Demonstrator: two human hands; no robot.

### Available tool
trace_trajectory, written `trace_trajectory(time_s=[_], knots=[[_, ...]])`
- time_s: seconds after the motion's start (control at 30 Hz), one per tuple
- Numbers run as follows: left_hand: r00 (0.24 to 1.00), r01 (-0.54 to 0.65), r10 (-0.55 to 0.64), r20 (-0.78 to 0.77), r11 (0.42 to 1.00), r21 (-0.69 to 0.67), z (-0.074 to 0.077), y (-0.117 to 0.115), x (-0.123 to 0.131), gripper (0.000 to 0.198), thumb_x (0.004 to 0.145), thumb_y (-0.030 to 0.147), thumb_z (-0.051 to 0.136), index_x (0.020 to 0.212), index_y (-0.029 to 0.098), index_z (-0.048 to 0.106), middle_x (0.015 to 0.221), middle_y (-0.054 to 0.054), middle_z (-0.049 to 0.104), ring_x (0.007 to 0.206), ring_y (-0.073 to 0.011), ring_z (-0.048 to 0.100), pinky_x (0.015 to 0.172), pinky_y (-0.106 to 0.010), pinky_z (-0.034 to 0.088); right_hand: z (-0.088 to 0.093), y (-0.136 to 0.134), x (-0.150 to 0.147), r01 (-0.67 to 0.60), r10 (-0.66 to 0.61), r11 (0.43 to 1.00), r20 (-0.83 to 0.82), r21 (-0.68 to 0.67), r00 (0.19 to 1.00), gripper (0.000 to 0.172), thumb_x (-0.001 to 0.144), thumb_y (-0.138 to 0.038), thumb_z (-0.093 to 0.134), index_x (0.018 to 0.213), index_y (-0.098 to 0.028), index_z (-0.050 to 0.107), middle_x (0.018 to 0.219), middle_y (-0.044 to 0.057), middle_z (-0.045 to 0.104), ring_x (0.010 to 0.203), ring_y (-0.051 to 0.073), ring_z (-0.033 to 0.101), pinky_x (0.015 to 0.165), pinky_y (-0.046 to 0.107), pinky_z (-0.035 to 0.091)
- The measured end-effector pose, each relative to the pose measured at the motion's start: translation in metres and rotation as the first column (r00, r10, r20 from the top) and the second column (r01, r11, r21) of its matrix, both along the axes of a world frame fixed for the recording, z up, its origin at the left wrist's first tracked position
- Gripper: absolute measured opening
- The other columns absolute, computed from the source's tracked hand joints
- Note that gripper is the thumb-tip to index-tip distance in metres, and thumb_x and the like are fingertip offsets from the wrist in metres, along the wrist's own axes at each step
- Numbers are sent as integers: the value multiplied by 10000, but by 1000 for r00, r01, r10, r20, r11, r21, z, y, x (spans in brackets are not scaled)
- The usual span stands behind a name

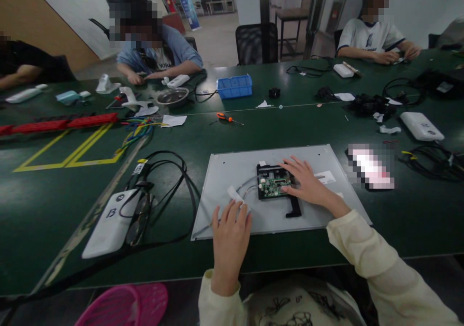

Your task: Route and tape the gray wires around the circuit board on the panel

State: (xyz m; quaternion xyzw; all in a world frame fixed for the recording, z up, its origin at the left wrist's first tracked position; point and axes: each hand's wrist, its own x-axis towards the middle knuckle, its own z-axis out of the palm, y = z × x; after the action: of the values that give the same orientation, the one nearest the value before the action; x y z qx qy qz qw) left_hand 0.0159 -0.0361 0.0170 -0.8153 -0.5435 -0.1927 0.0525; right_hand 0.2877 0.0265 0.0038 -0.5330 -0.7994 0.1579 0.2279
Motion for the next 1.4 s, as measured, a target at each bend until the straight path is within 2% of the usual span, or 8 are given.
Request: trace_trajectory(time_s=[0.33,0.53,0.67,0.8,0.93,1.2,1.3,1.4], knots=[[993,20,-20,-117,1000,0,11,7,-3,222,901,93,442,926,198,636,968,-61,737,814,-217,698,1062,-476,349,-2,3,8,136,-113,981,-163,137,980,442,955,-393,416,1368,-245,472,1396,82,533,1381,252,372,1144,534,253],[998,-58,59,2,972,227,34,38,-20,222,928,159,464,1015,212,662,1064,-57,732,910,-200,697,1096,-452,310,0,7,14,277,-208,937,-299,210,931,359,931,-347,454,1239,-221,587,1258,96,631,1255,249,513,1080,478,376],[999,-37,41,-9,968,248,31,53,-29,229,926,153,469,1034,207,664,1108,-61,720,975,-193,687,1125,-438,269,2,6,24,350,-286,930,-380,111,880,273,882,-286,490,1078,-218,668,1097,79,694,1039,233,630,923,417,491],[992,-15,26,-122,996,91,14,62,-36,221,932,162,448,961,205,663,1043,-59,737,1087,-234,648,1141,-512,200,4,2,36,269,-282,959,-323,-86,903,192,827,-264,541,915,-212,704,947,61,709,815,199,649,694,332,504],[988,-79,80,-132,997,13,7,65,-38,243,946,211,427,881,200,660,982,-72,745,1111,-249,634,1135,-537,189,12,-4,37,155,-194,974,-253,-166,948,187,784,-281,625,932,-212,717,947,57,684,765,181,614,688,319,471],[999,-50,50,-8,995,-88,50,59,7,230,940,262,443,973,215,666,1064,-62,727,1185,-254,579,1122,-524,220,13,-8,27,59,-100,971,-173,-230,980,212,754,-291,680,949,-216,715,976,60,621,872,205,596,753,329,462],[999,36,-35,8,985,-172,69,75,32,241,942,265,440,989,206,669,1055,-60,725,1036,-238,648,1059,-470,332,7,-7,27,55,-95,974,-177,-218,980,147,748,-263,674,882,-215,713,959,55,617,882,204,596,763,328,461],[996,85,-80,32,969,-232,68,108,54,255,936,286,453,1034,189,669,1048,-70,722,966,-227,662,938,-372,439,4,-5,29,51,-97,973,-202,-225,975,75,750,-248,655,792,-202,697,908,45,625,799,178,599,727,311,463]])
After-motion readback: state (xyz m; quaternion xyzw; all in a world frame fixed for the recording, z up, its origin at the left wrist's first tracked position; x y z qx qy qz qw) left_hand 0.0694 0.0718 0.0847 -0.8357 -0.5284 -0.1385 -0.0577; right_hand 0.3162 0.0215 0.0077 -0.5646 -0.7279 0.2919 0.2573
